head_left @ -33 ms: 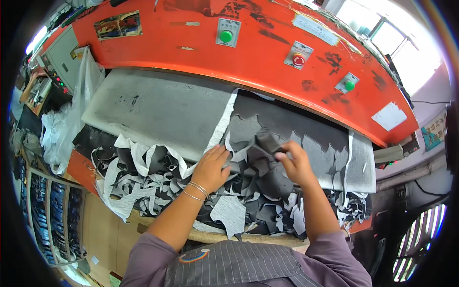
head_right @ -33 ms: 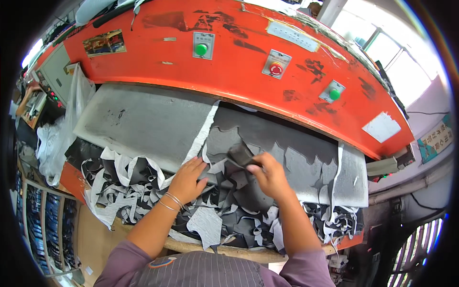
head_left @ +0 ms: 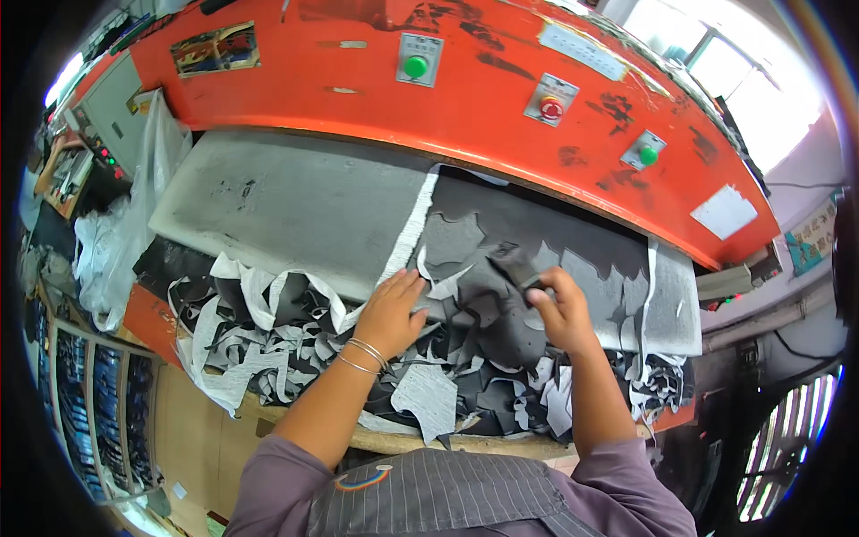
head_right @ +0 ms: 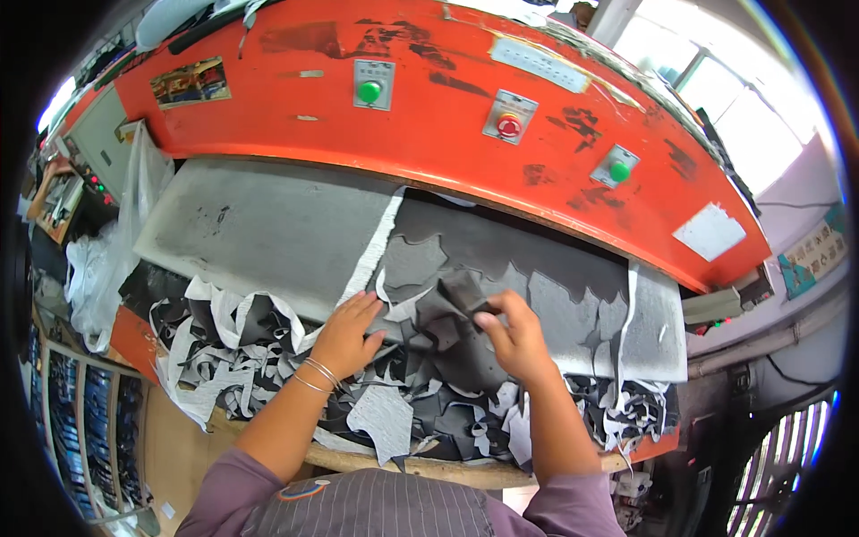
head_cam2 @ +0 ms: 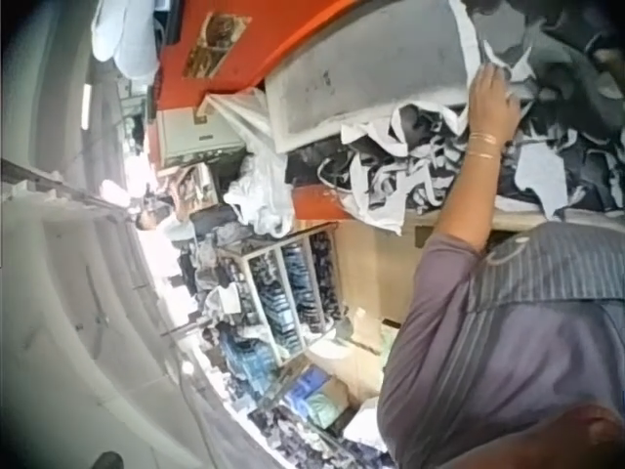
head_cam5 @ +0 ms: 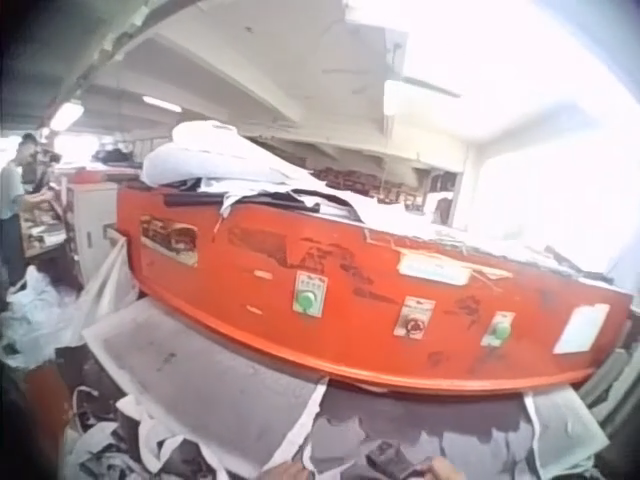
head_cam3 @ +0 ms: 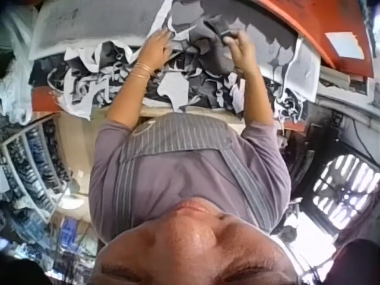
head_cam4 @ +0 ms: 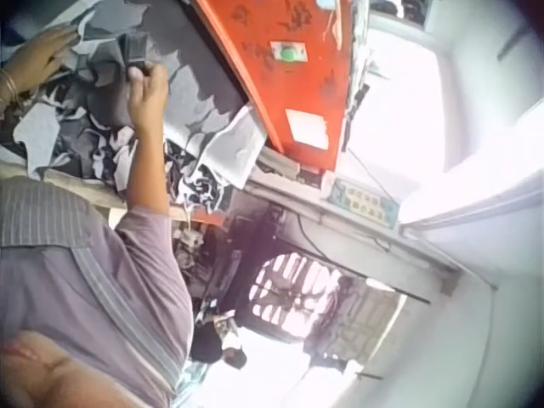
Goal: Using an industrial die-cutting machine to cut patterns from material for shoe production.
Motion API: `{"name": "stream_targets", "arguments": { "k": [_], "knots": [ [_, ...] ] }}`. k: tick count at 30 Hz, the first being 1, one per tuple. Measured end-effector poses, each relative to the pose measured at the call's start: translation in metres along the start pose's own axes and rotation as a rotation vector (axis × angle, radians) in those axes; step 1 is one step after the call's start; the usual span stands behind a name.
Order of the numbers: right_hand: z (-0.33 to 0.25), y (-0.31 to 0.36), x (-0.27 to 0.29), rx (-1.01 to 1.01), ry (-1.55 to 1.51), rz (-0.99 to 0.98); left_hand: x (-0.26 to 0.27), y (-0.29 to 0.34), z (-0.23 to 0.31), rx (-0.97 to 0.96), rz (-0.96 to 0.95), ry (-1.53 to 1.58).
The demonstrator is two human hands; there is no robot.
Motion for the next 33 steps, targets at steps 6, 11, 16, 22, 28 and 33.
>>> {"name": "stream_targets", "arguments": {
  "k": [6, 11, 16, 22, 28, 33],
  "knots": [
    [-0.019, 0.081, 0.029, -0.176, -0.515, 0.195, 0.01, -0.002, 0.091, -0.006, -0.173, 0.311],
    [-0.032, 0.107, 0.007, -0.219, -0.841, 0.206, -0.033, 0.02, 0.177, 0.278, -0.248, 1.202],
    [-0.021, 0.129, 0.07, -0.161, -0.832, 0.358, -0.04, 0.012, 0.171, 0.642, -0.13, 1.299],
    [0.041, 0.19, 0.188, -0.435, 0.429, 0.199, -0.047, -0.005, 0.143, 0.669, -0.326, 1.196],
    [0.093, 0.253, 0.219, -0.409, 0.902, -0.056, -0.087, -0.004, 0.164, 0.415, -0.133, 0.206],
    [0.087, 0.214, 0.238, -0.258, 0.763, 0.152, -0.099, 0.009, 0.188, 0.455, -0.16, 0.186]
  ]
}}
Point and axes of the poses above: each hand's wrist, its own y-axis away from the middle knuckle, its own x-axis out of the back of the hand, z = x × y, the point moved 2 cm from there along -y, towards the middle knuckle, and after that the axes turned 4 degrees about x, right-handed, at the moved point
